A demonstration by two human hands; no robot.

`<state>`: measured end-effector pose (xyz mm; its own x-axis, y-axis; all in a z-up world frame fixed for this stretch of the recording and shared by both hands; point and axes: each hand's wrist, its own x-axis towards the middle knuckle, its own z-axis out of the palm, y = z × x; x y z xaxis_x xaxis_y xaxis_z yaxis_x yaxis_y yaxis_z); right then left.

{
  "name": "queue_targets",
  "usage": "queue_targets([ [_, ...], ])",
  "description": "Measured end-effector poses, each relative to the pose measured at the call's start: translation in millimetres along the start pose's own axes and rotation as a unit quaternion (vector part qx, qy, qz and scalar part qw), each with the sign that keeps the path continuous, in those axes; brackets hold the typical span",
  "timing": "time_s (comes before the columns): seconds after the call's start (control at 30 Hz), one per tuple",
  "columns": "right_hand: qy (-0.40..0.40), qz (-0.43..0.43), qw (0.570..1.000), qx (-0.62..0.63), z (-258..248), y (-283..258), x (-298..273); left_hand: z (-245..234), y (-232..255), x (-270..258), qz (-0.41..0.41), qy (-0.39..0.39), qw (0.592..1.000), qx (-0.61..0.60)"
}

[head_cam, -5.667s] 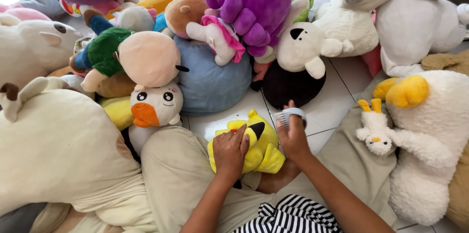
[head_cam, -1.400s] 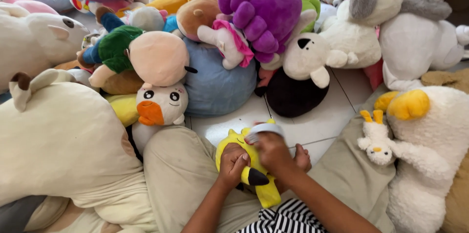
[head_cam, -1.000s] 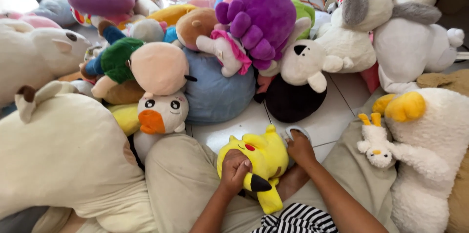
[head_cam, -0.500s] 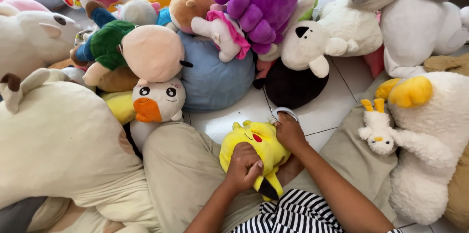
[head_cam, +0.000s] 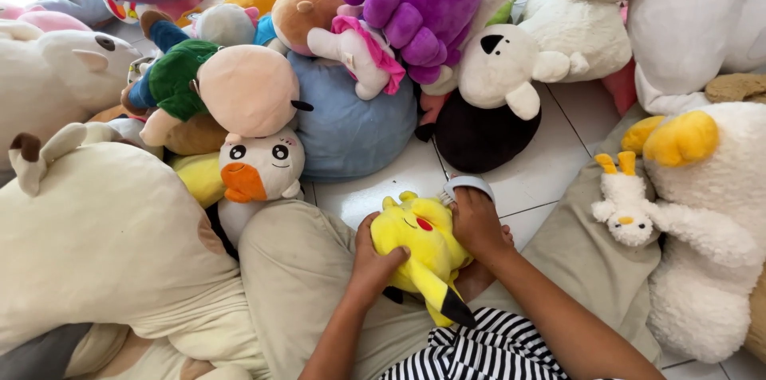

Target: Cleaning a Pikachu plush toy using a lint roller while sitting on the floor surrounded by other plush toys.

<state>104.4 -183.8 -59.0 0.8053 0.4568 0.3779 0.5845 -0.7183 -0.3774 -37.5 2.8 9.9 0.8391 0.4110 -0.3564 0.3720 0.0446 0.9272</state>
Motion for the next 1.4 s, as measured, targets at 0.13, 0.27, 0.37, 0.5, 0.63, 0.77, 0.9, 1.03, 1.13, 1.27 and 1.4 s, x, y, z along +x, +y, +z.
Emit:
queue_targets([
  [0.13, 0.083, -0.033, 0.994, 0.062, -26.0, -12.0, -7.3, -6.7, 3.8, -2.5, 0.218, -0.011, 0.976, -0.016],
  [0.27, 0.146, -0.067, 0.981, 0.104, -22.9, -14.6, -6.4, -32.6, -3.0, 14.0, 0.247, -0.051, 0.963, -0.097],
  [0.37, 0.114, 0.025, 0.993, 0.035, -15.2, -26.2, -10.6, -35.2, -31.7, 47.7, 0.202, -0.088, 0.966, -0.137],
  [0.5, 0.028, 0.008, 1.000, 0.007, -3.7, -64.5, -23.1, -26.2, -49.4, 62.0, 0.209, -0.135, 0.956, -0.154],
  [0.63, 0.018, -0.075, 0.991, 0.108, 17.7, -7.0, -3.5, -25.9, -61.6, 73.3, 0.221, -0.164, 0.946, -0.171],
  [0.77, -0.042, 0.014, 0.988, 0.151, 35.7, 79.1, 1.3, -25.9, -63.7, 74.9, 0.236, -0.175, 0.941, -0.169],
  [0.9, 0.025, -0.010, 0.995, 0.100, 4.0, 19.2, -4.4, -29.5, -68.4, 78.9, 0.227, -0.176, 0.940, -0.184],
  [1.03, 0.032, -0.105, 0.974, 0.198, -27.3, -40.9, 0.8, -31.3, -72.8, 80.3, 0.224, -0.173, 0.942, -0.181],
  [1.13, 0.005, -0.061, 0.973, 0.223, 10.3, 29.2, 3.7, -25.6, -62.1, 74.1, 0.227, -0.171, 0.944, -0.166],
  [1.27, 0.019, -0.060, 0.948, 0.313, 42.1, 82.7, -1.1, -22.2, -61.1, 76.5, 0.236, -0.169, 0.945, -0.151],
  [1.4, 0.059, -0.085, 0.950, 0.295, -13.9, -8.0, 4.1, -31.7, -67.3, 77.7, 0.216, -0.161, 0.947, -0.177],
])
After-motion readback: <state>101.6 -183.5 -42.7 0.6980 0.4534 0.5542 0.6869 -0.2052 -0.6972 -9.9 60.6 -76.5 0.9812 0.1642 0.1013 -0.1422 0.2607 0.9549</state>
